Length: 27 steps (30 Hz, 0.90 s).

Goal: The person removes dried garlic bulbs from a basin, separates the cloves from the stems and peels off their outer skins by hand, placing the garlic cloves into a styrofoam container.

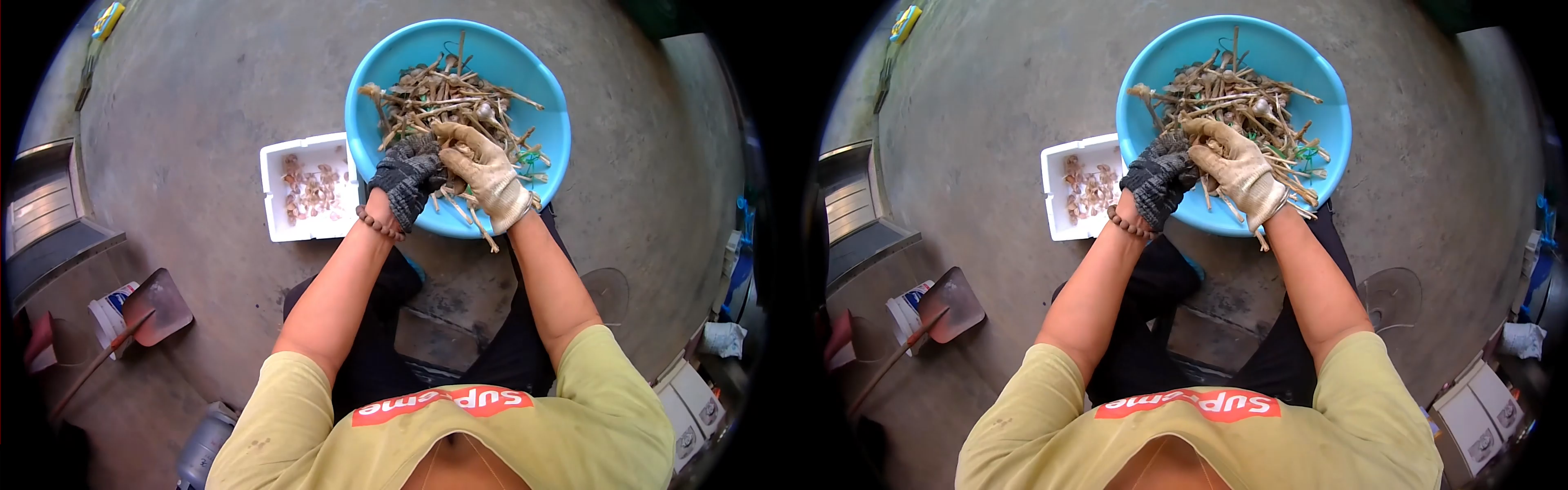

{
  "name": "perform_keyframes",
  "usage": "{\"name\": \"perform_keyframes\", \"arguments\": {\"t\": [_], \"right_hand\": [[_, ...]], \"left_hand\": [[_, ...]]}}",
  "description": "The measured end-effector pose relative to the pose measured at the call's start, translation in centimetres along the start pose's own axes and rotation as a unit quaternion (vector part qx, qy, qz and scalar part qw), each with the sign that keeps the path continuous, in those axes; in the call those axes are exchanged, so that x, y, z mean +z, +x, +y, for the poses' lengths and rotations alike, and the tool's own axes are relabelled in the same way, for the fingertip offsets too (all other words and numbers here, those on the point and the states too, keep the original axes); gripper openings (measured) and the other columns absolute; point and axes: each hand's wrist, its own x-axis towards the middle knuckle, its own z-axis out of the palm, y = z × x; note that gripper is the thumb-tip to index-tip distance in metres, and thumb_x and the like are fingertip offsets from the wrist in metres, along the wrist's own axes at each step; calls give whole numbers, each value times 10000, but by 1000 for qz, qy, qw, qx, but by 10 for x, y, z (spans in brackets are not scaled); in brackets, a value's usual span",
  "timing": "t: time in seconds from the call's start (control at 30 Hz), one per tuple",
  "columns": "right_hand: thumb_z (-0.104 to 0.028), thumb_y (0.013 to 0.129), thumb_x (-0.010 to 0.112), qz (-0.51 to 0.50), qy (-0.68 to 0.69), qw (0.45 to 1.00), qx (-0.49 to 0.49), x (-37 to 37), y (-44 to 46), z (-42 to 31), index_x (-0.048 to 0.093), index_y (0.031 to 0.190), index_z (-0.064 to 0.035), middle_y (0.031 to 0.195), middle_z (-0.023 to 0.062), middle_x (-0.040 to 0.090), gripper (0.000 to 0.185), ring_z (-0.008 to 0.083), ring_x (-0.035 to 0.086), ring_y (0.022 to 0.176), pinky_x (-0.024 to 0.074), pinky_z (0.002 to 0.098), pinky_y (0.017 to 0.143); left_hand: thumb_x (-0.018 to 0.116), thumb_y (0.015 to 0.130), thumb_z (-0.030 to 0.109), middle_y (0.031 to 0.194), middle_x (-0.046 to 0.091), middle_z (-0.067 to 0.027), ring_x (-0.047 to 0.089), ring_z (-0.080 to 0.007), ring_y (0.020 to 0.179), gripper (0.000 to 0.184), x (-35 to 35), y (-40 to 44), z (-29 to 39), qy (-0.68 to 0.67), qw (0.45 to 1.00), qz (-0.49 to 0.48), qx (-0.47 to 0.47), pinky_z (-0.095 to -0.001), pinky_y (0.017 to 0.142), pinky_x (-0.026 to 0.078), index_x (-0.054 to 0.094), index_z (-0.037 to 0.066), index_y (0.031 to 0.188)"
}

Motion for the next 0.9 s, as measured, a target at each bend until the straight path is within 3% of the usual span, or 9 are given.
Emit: {"name": "perform_keyframes", "arguments": {"t": [0.07,0.23,0.3,0.33,0.4,0.5,0.6,0.83,0.9], "right_hand": [[-108,787,607,-13,-60,998,25,1,1,0,557,928,-23,751,16,557,172,45,473,584,404,182,471],[-121,776,630,37,16,999,26,1,4,12,545,919,-20,683,9,556,195,53,486,534,431,191,475],[-119,777,630,49,13,999,2,2,4,10,536,895,-17,675,16,555,182,56,487,514,436,196,456],[-119,777,630,49,12,999,2,2,5,11,536,895,-17,675,16,555,182,56,487,514,436,196,456],[-122,778,628,45,-2,999,6,0,5,14,532,872,-20,662,15,549,170,64,488,493,432,193,435],[-127,781,622,50,138,988,39,-5,7,11,533,862,-31,654,11,542,154,69,501,496,432,190,423],[-133,782,619,63,156,986,14,-13,10,11,536,857,-40,661,10,546,146,70,508,500,435,189,417],[-112,790,591,9,-62,998,12,-16,9,7,558,914,-30,711,18,557,153,66,518,561,445,205,483],[-103,782,579,-36,-146,989,-1,-18,10,13,579,986,-37,775,38,585,214,83,538,645,465,222,569]], "left_hand": [[564,767,22,895,591,-48,563,-118,734,301,8,0,34,-196,964,-1,-180,-217,581,461,522,42,1064],[606,737,43,796,587,-32,543,-102,649,275,6,6,18,-96,986,22,-136,-209,549,448,559,42,1008],[621,728,50,761,588,-37,552,-110,630,240,6,7,21,-117,968,3,-220,-221,552,463,576,31,963],[621,728,50,761,588,-37,552,-110,630,240,6,8,18,-117,968,3,-220,-221,552,463,576,31,963],[601,730,108,820,616,-115,575,-272,818,204,7,7,12,145,985,12,-93,-334,762,454,583,7,906],[623,698,142,875,604,-153,548,-332,849,279,8,7,13,132,986,2,-101,-372,814,424,573,35,951],[649,673,153,937,584,-171,528,-340,901,353,10,7,-8,192,978,78,-32,-375,824,417,553,42,995],[658,666,123,986,558,-180,511,-339,947,408,-1,11,-16,261,964,54,-18,-382,834,410,514,52,1041],[638,696,-7,974,562,-116,565,-175,839,431,-1,11,-19,238,971,22,-12,-285,689,501,459,27,1087]]}}
